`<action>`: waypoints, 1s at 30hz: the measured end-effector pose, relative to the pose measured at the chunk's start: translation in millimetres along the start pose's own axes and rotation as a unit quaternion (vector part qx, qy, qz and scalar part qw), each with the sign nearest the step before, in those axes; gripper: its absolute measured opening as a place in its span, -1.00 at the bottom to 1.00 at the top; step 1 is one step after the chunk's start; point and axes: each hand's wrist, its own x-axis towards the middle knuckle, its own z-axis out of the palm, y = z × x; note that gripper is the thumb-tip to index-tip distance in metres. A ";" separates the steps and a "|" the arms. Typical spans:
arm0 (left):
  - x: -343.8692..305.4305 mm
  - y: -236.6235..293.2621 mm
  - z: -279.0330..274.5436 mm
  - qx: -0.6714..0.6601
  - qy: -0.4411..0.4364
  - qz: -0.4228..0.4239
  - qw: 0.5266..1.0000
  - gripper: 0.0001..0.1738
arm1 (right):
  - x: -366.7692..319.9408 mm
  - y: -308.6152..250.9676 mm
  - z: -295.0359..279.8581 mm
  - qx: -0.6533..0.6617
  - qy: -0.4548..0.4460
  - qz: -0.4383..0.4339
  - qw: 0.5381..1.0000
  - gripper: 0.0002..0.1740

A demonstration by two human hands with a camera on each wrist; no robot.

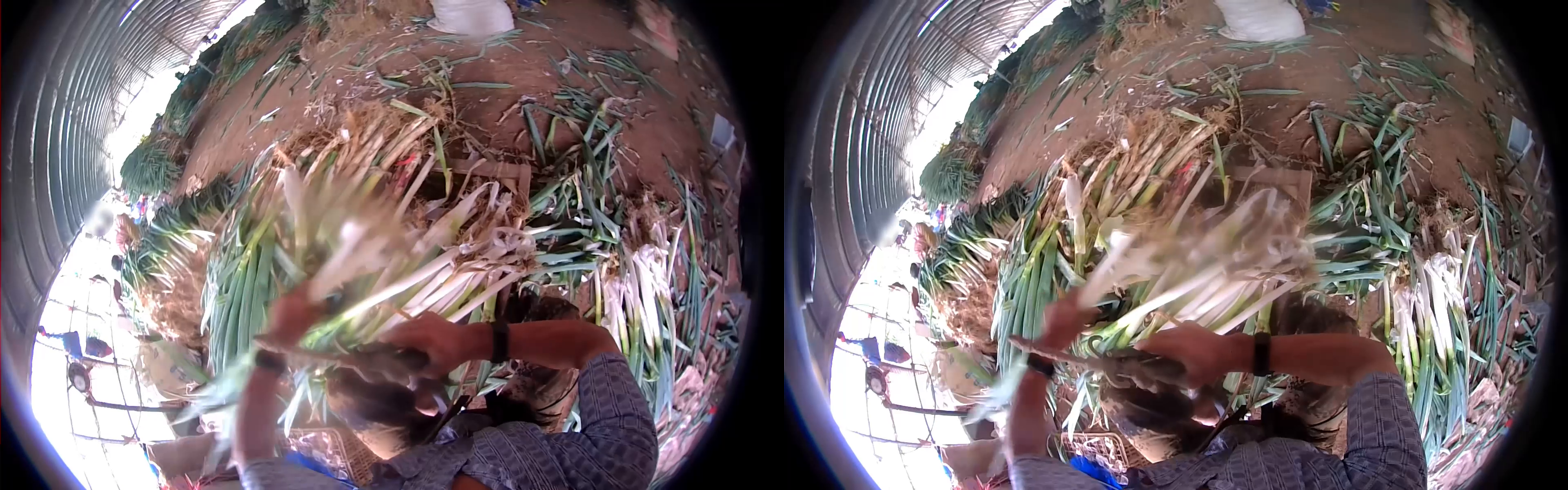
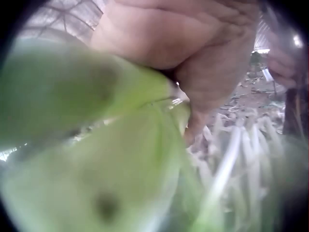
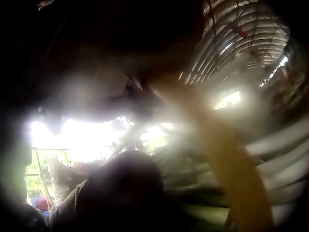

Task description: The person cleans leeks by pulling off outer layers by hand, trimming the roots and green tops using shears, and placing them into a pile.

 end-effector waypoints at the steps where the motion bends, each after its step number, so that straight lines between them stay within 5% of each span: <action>1: 0.5 5.5 31.0 -0.052 0.007 0.051 0.997 -0.51 | -1.4 1.7 -0.9 0.004 0.010 0.007 1.000 -0.62; 3: 1.9 16.9 92.5 -0.154 0.006 0.155 0.976 -0.57 | -2.5 4.4 1.3 0.009 0.057 0.020 0.998 -0.60; 5: 12.5 23.5 121.9 -0.154 -0.054 0.136 0.977 -0.54 | -2.6 7.6 0.3 0.007 0.125 0.029 0.992 -0.59; 7: 17.6 26.3 146.2 -0.153 -0.122 0.111 0.974 -0.52 | 2.4 4.0 -13.6 0.044 0.131 0.138 0.981 -0.57; 8: 14.7 30.1 158.1 -0.153 -0.158 0.095 0.971 -0.50 | 4.4 4.3 -17.9 0.066 0.132 0.194 0.970 -0.56; 9: 15.4 70.2 118.7 -0.108 -0.218 -0.064 0.968 -0.43 | 5.5 23.1 -16.6 0.109 0.163 0.246 0.949 -0.56; 10: 11.1 63.0 123.6 -0.100 -0.182 0.030 0.978 -0.41 | 8.8 37.6 -16.4 0.142 0.228 0.274 0.923 -0.55; 12: 7.1 47.0 134.4 -0.077 -0.098 0.219 0.968 -0.36 | 13.2 51.9 -40.1 0.162 0.222 0.407 0.871 -0.71; 13: 19.7 46.5 109.9 -0.153 -0.187 0.196 0.950 -0.39 | 9.4 68.7 -44.4 0.238 0.205 0.440 0.841 -0.76; 15: 39.8 -7.3 130.8 -0.355 -0.216 0.158 0.896 -0.61 | -0.6 112.5 -49.5 0.383 0.173 0.497 0.759 -0.70; 16: 51.4 -26.9 133.2 -0.468 -0.213 0.161 0.843 -0.69 | 3.7 103.8 -52.4 0.382 0.165 0.496 0.762 -0.67; 18: 71.4 -45.0 131.3 -0.163 -0.034 0.108 0.980 -0.74 | 11.2 87.6 -51.2 0.384 0.145 0.495 0.766 -0.62; 21: 103.0 -66.2 135.4 -0.124 0.038 0.050 0.990 -0.76 | 11.5 100.9 -52.4 0.331 0.154 0.505 0.782 -0.62; 24: 129.1 -50.8 129.8 -0.104 0.102 0.094 0.985 -0.75 | 12.8 100.9 -75.7 0.343 0.195 0.499 0.772 -0.66; 28: 178.7 -52.4 173.5 -0.176 0.025 0.031 0.984 -0.70 | 8.4 96.9 -78.2 0.253 0.178 0.513 0.801 -0.70; 30: 193.8 -56.9 193.9 -0.194 0.047 0.053 0.978 -0.51 | 6.8 90.0 -73.4 0.264 0.144 0.527 0.795 -0.71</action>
